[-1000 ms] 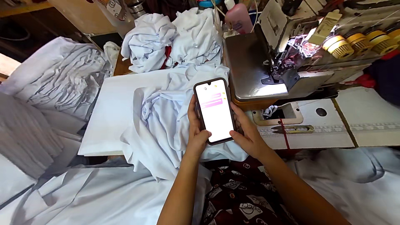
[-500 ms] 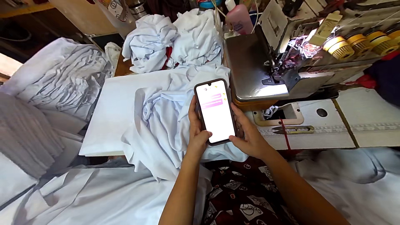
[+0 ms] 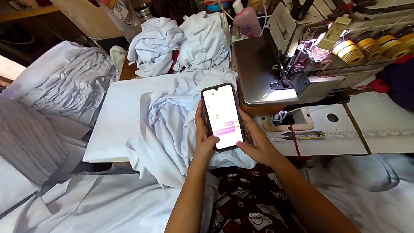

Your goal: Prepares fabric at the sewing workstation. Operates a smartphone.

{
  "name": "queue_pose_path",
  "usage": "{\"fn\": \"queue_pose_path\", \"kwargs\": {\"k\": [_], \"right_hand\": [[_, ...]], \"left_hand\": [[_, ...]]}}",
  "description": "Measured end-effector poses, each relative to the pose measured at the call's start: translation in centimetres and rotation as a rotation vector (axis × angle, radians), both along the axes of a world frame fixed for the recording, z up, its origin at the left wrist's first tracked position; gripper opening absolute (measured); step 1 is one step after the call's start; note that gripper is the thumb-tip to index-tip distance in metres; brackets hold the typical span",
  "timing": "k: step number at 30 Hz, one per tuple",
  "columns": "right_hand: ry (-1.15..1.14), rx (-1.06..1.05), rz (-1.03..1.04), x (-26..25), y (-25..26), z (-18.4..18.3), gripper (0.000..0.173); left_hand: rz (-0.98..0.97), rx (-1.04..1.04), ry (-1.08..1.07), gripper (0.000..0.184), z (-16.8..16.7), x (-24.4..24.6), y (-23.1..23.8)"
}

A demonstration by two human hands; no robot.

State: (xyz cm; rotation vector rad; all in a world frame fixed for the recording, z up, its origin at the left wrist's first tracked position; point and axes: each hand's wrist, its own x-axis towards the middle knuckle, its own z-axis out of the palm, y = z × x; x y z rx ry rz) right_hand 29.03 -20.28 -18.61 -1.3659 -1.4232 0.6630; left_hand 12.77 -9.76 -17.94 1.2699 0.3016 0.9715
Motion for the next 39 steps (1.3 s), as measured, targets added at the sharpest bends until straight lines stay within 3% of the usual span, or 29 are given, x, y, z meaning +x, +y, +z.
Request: {"fn": "queue_pose_path", "kwargs": {"k": [15, 19, 28, 39], "right_hand": [[-0.006, -0.004, -0.009, -0.1, 0.0, 0.1, 0.084], [0.093, 0.015, 0.036, 0.2, 0.0, 0.1, 0.073], [0.050, 0.073, -0.176, -1.1, 0.4, 0.2, 0.065], [0.068, 0.088, -0.069, -0.3, 0.3, -0.1, 0.062]], "left_hand": [[0.011, -0.045, 0.009, 0.104, 0.2, 0.1, -0.2], [0.008, -0.036, -0.004, 0.102, 0.2, 0.1, -0.2], [-0.023, -0.028, -0.029, 0.101, 0.0, 0.1, -0.1], [-0.061, -0.034, -0.088, 0.100, -0.2, 0.2, 0.2]]}}
